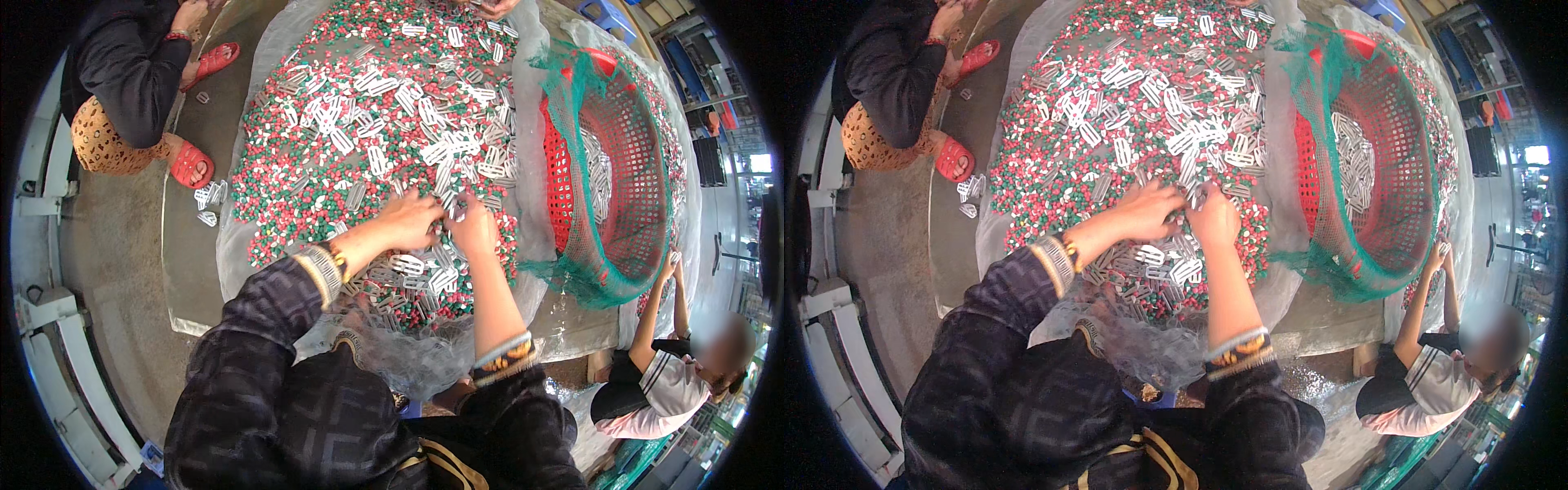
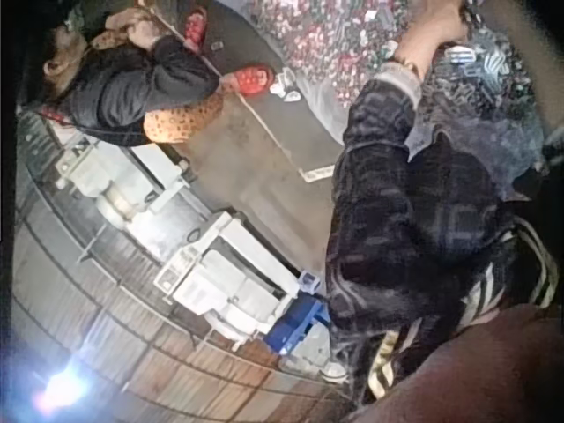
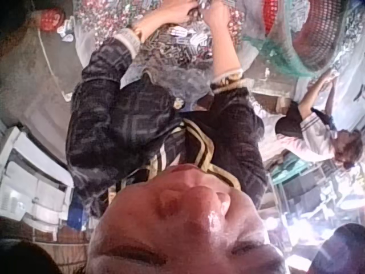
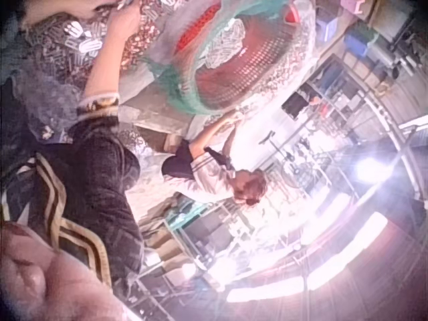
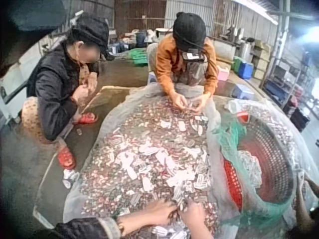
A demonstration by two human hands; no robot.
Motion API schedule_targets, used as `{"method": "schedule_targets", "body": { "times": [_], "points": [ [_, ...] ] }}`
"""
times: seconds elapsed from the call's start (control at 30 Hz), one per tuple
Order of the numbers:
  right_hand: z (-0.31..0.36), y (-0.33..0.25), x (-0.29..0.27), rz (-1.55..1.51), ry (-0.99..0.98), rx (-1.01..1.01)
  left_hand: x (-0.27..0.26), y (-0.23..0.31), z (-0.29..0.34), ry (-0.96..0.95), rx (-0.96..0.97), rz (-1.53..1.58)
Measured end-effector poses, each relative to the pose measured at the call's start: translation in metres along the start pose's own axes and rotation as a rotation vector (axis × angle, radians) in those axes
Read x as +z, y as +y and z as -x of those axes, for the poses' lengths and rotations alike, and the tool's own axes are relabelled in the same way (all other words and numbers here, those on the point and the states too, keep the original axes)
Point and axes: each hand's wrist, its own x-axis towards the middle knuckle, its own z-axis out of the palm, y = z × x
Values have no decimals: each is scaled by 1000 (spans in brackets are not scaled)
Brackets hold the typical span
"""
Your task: The person sorts through a large pile of hair clips on the floor, picking up and organizing several silver and green clips by hand.
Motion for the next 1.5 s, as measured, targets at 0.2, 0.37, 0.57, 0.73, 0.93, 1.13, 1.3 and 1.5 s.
{"method": "schedule_targets", "body": {
  "times": [0.2, 0.37, 0.57, 0.73, 0.93, 1.13, 1.3, 1.5],
  "points": [
    [50, 62, 4, -788, -36, -49, 0, -3, 25, 2, 247, 336],
    [58, 80, -21, -1451, -240, 240, -21, -22, -41, 273, -276, 225],
    [62, 99, -1, -1166, -31, 260, 20, -26, -79, 478, -308, 252],
    [68, 101, 1, -873, 71, 183, 10, -44, -78, 372, -295, 1316],
    [63, 114, 20, -740, 314, 72, -3, -80, -92, 561, -294, 499],
    [65, 106, 1, -888, 315, 332, -12, -48, -91, 453, -396, 333],
    [66, 133, -24, -1130, 377, 426, -23, -34, -92, 452, -375, 1156],
    [68, 133, -18, -1496, 169, 545, -4, -38, -111, 434, 15, 460]
  ]
}}
